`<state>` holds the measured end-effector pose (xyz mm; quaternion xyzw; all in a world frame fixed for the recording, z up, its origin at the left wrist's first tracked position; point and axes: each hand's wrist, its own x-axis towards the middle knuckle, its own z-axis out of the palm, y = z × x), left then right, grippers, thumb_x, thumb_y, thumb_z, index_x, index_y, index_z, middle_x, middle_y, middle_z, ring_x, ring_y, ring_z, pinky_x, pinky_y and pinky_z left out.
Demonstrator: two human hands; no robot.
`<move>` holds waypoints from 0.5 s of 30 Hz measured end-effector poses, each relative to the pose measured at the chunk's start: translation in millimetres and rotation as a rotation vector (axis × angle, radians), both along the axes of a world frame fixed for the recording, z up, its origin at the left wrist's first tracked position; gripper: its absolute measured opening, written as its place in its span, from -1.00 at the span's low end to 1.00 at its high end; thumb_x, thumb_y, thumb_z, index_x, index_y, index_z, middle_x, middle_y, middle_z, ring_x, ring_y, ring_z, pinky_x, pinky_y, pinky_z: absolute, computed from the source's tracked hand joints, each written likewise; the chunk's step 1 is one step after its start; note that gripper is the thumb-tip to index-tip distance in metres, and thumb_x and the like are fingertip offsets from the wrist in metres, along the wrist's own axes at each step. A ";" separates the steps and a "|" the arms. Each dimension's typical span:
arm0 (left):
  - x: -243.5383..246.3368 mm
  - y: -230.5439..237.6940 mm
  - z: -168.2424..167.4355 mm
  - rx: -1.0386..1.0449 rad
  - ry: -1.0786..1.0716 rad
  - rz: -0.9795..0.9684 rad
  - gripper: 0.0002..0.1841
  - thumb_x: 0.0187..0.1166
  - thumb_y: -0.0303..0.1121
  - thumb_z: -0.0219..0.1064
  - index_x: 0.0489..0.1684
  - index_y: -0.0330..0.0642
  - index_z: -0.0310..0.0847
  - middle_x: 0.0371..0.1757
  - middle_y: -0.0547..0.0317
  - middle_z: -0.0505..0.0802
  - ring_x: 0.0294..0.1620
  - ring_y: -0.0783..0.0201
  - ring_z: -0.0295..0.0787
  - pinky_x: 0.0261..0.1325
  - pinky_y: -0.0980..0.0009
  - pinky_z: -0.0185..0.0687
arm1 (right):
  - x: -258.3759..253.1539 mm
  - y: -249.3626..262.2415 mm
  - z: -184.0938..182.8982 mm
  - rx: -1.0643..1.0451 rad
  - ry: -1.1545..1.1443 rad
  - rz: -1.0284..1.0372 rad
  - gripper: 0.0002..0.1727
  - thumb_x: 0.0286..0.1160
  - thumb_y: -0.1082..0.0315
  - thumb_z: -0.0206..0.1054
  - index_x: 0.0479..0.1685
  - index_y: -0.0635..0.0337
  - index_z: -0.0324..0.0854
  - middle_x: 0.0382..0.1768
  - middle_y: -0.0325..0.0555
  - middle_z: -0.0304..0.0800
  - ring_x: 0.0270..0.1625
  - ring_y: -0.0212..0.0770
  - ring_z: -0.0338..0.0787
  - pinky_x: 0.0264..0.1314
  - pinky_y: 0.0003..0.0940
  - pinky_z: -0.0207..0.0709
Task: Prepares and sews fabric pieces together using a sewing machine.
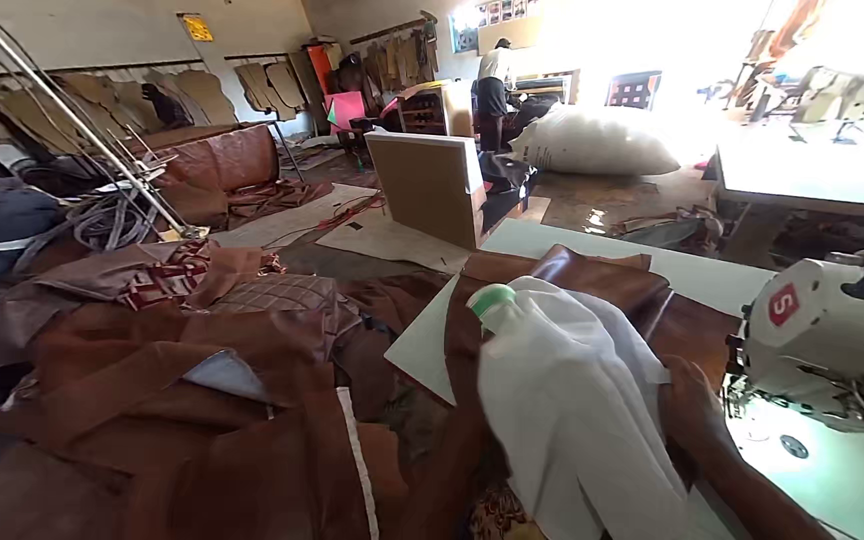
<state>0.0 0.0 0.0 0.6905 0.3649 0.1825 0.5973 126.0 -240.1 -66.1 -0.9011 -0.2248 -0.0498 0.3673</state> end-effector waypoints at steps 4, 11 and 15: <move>2.5 -16.7 -48.4 0.787 0.371 -0.385 -0.51 0.80 -0.56 -0.08 0.72 -0.43 0.27 0.85 -0.21 0.24 0.90 -0.20 -0.02 0.82 -0.27 -0.22 | -18.8 15.2 46.2 -0.155 0.307 0.117 -0.57 0.83 0.46 -0.01 0.52 0.55 0.43 0.55 0.45 0.48 0.66 0.29 0.42 0.74 0.01 0.14; -21.6 8.3 -37.0 0.749 0.681 -0.175 -0.53 0.82 -0.45 -0.03 0.66 -0.42 0.35 0.75 -0.38 0.36 0.74 -0.37 0.25 0.69 -0.26 0.15 | 17.6 45.5 -2.2 -0.215 0.025 0.270 -0.69 0.69 0.50 0.16 0.27 0.47 0.61 0.25 0.43 0.66 0.40 0.37 0.65 0.49 0.21 0.49; -53.7 -2.2 -23.8 0.607 0.834 -0.117 -0.44 0.75 -0.28 0.13 0.67 -0.43 0.32 0.69 -0.47 0.38 0.69 -0.43 0.30 0.65 -0.30 0.22 | 24.6 59.5 47.8 -0.465 0.238 0.417 -0.60 0.82 0.45 0.03 0.53 0.40 0.43 0.54 0.37 0.46 0.64 0.29 0.45 0.64 0.12 0.33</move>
